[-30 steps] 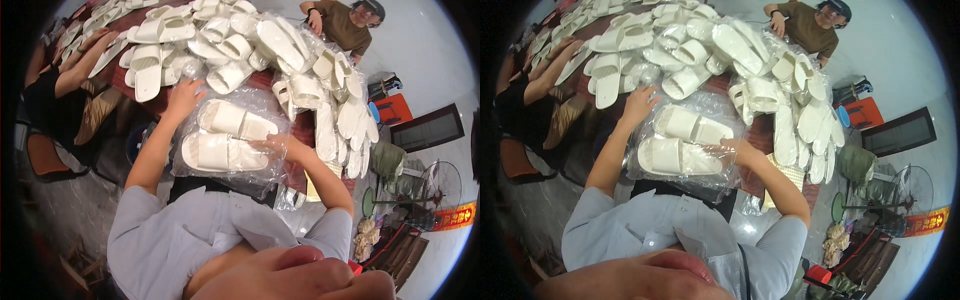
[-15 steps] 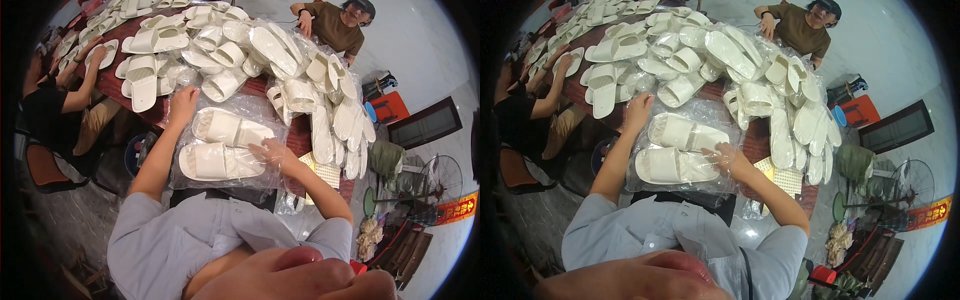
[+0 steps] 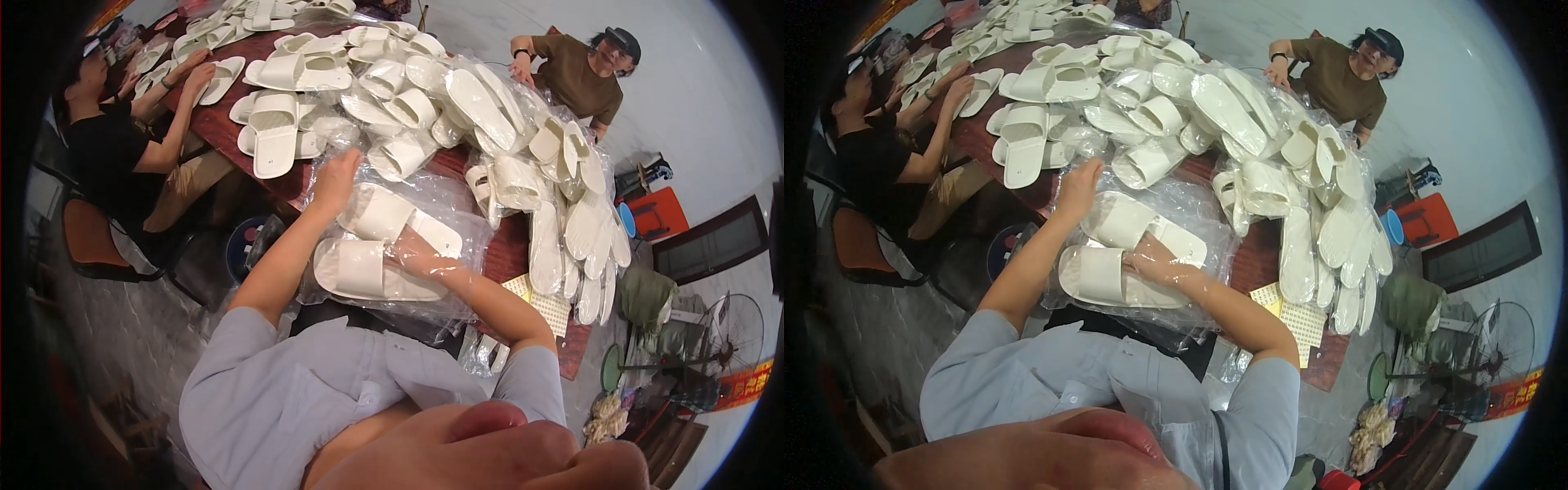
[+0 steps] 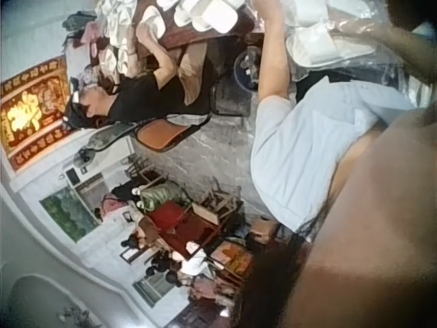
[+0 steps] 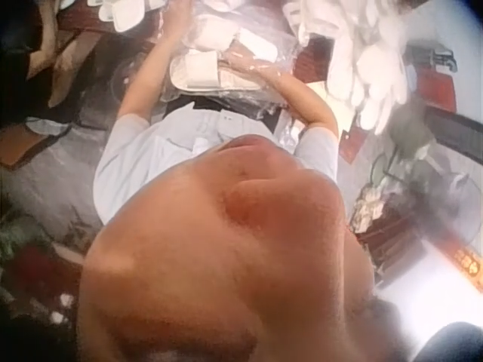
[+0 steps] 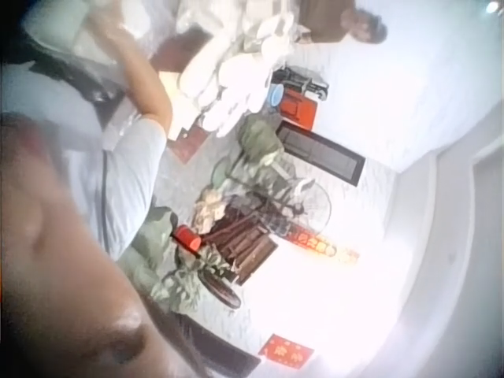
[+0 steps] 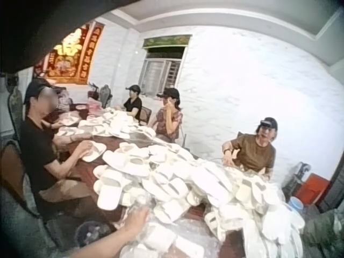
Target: Packing pairs of white sandals into plastic bags.
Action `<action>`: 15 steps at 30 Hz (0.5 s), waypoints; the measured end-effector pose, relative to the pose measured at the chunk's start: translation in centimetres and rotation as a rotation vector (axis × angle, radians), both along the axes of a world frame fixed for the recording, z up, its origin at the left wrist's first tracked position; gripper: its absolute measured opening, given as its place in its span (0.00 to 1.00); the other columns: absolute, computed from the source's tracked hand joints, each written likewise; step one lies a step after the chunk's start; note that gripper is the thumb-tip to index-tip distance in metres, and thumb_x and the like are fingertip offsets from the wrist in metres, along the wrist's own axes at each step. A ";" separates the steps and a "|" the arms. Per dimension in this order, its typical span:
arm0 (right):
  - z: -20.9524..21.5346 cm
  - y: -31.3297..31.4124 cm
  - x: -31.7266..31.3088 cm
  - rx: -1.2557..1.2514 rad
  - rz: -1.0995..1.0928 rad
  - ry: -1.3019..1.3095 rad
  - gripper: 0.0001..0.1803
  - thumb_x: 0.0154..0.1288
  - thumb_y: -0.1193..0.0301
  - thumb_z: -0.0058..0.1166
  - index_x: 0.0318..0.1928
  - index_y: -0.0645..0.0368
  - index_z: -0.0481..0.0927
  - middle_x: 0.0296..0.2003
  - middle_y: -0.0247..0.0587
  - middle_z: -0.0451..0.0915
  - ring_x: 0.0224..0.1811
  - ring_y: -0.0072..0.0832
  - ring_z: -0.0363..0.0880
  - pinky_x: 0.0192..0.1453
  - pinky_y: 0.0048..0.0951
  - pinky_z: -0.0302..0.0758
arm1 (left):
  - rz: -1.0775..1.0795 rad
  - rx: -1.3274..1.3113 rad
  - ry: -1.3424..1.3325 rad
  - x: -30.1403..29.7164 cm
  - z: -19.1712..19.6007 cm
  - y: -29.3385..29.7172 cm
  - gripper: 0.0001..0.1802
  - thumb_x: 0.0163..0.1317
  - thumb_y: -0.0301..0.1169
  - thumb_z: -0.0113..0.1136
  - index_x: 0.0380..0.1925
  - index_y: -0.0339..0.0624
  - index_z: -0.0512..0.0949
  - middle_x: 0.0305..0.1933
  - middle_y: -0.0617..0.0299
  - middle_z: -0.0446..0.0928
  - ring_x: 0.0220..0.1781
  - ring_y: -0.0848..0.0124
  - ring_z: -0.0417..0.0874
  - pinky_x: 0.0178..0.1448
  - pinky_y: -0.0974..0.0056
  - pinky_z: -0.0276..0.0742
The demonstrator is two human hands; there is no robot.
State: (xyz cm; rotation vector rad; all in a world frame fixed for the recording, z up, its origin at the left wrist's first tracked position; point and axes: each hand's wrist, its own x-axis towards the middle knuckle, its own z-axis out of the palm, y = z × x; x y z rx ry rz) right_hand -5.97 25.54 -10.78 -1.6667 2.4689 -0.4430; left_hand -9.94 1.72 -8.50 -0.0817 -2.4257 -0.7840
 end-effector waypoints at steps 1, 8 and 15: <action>-0.1 0.0 0.3 0.120 -0.097 -0.109 0.15 0.59 0.64 0.61 0.46 0.56 0.84 0.51 0.51 0.80 0.60 0.54 0.72 0.67 0.47 0.65 | -0.022 -0.025 0.042 0.0 -0.1 -0.2 0.07 0.70 0.33 0.54 0.42 0.42 0.75 0.35 0.45 0.81 0.36 0.44 0.82 0.36 0.46 0.76; 0.8 5.2 2.0 -0.108 -0.181 -0.012 0.16 0.55 0.70 0.62 0.46 0.56 0.85 0.42 0.49 0.84 0.49 0.51 0.79 0.58 0.46 0.73 | -0.013 -0.157 0.136 -1.3 -1.7 -2.9 0.10 0.66 0.27 0.52 0.47 0.43 0.75 0.37 0.50 0.81 0.35 0.48 0.84 0.36 0.50 0.80; -0.6 9.9 2.7 -0.171 -0.272 0.078 0.22 0.53 0.73 0.62 0.51 0.54 0.84 0.51 0.47 0.83 0.59 0.50 0.75 0.68 0.49 0.66 | 0.016 -0.223 -0.103 0.2 1.1 -2.3 0.22 0.65 0.27 0.54 0.60 0.47 0.72 0.47 0.47 0.78 0.46 0.48 0.82 0.43 0.50 0.80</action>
